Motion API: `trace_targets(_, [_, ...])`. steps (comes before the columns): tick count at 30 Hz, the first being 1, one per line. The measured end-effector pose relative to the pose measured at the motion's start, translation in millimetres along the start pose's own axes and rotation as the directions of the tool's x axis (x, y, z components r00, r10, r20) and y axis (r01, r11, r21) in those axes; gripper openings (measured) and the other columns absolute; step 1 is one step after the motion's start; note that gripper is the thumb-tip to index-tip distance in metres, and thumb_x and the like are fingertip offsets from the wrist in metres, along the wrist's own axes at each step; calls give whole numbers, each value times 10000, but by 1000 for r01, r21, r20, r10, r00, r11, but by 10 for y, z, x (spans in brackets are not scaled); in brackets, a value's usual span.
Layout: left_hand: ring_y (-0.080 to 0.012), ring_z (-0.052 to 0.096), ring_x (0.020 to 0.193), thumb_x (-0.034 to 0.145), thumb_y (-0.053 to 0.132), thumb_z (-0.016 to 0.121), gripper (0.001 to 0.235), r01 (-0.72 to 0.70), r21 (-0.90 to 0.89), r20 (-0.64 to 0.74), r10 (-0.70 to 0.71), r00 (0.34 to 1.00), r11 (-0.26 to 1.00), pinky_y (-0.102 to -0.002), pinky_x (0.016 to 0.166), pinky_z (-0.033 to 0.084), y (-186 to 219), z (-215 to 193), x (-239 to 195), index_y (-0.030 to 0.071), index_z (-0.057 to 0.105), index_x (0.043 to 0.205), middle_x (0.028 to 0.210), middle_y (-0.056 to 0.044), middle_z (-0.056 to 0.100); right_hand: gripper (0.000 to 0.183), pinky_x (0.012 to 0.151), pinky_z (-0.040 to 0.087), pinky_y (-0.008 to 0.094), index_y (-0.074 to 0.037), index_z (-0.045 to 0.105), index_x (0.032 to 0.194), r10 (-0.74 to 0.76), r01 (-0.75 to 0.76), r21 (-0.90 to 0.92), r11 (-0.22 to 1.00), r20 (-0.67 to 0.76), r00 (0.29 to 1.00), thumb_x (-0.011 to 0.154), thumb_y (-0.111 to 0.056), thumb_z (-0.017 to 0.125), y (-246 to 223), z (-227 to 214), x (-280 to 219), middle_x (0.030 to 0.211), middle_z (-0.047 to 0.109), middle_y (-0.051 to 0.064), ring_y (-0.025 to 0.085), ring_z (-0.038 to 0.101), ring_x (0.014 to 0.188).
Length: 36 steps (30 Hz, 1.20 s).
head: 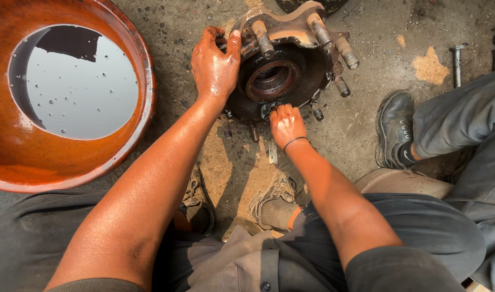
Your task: The person cleans a wheel hub assembly by scraping out old grease with a screwdriver and wiping the interior with a cloth. They repeatedly dip the cloth into a basin of liquid and scrub the hub's inner surfaces.
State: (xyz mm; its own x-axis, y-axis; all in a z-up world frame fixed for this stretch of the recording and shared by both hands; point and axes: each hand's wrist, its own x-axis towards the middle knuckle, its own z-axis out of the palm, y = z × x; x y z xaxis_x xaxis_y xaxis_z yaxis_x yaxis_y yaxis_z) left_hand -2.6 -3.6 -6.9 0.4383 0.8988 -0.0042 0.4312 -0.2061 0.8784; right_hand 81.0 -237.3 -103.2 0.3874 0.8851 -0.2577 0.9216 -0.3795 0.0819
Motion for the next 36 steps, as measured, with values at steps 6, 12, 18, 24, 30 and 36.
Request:
trace_targets(6, [-315, 709, 971, 957, 482, 668, 488, -34, 4, -13, 34, 999, 999, -476, 860, 531, -29, 18, -1, 30, 671, 1140, 992, -142, 743, 164, 835, 516, 465, 14, 669, 927, 474, -371, 501, 782, -92, 876, 791, -77, 684, -615, 536, 250, 940, 629, 210, 368, 603, 936])
trace_targets(12, [-310, 723, 941, 941, 478, 663, 487, -2, -9, -4, 2, 1000, 1000, -461, 849, 540, 13, -1, 20, 24, 679, 1117, 980, -149, 749, 210, 841, 529, 406, 25, 549, 1122, 369, -320, 905, -279, 409, 835, 914, 36, 580, -776, 355, 637, 1025, 619, 107, 254, 650, 1047])
trace_targets(18, [-333, 722, 987, 918, 511, 657, 538, 46, -43, 1, -46, 999, 998, -449, 875, 536, 49, 1, 43, 24, 680, 1145, 1031, -158, 760, 339, 841, 584, 335, -22, 609, 1100, -38, -254, 578, -775, 359, 933, 846, 99, 420, -511, -332, 441, 994, 694, 63, 163, 686, 900])
trace_targets(24, [-350, 691, 1111, 918, 524, 641, 589, 49, -86, 56, -44, 997, 995, -443, 952, 517, -36, -133, 64, 30, 660, 1238, 1168, -181, 735, 279, 719, 528, 225, -49, 647, 1115, -88, -143, 459, -877, 139, 986, 974, 127, 482, -254, -577, 167, 941, 661, -15, 83, 634, 797])
trace_targets(30, [-391, 647, 1170, 905, 530, 633, 613, 130, 61, -41, -127, 991, 990, -477, 989, 485, -240, -540, 96, 37, 649, 1268, 1222, -211, 702, 305, 738, 544, 237, -61, 628, 1110, 25, -104, 572, -814, 213, 977, 915, 100, 459, -427, -1018, 107, 933, 665, -17, 95, 645, 804])
trace_targets(36, [-383, 651, 1190, 887, 546, 655, 612, 279, 86, -119, -268, 956, 956, -465, 1022, 492, -426, -1136, 287, 44, 685, 1236, 1232, -211, 703, 353, 837, 538, 247, 1, 629, 1140, -18, -49, 664, -746, 54, 998, 881, 114, 416, -738, -1418, 186, 958, 678, 19, 111, 639, 837])
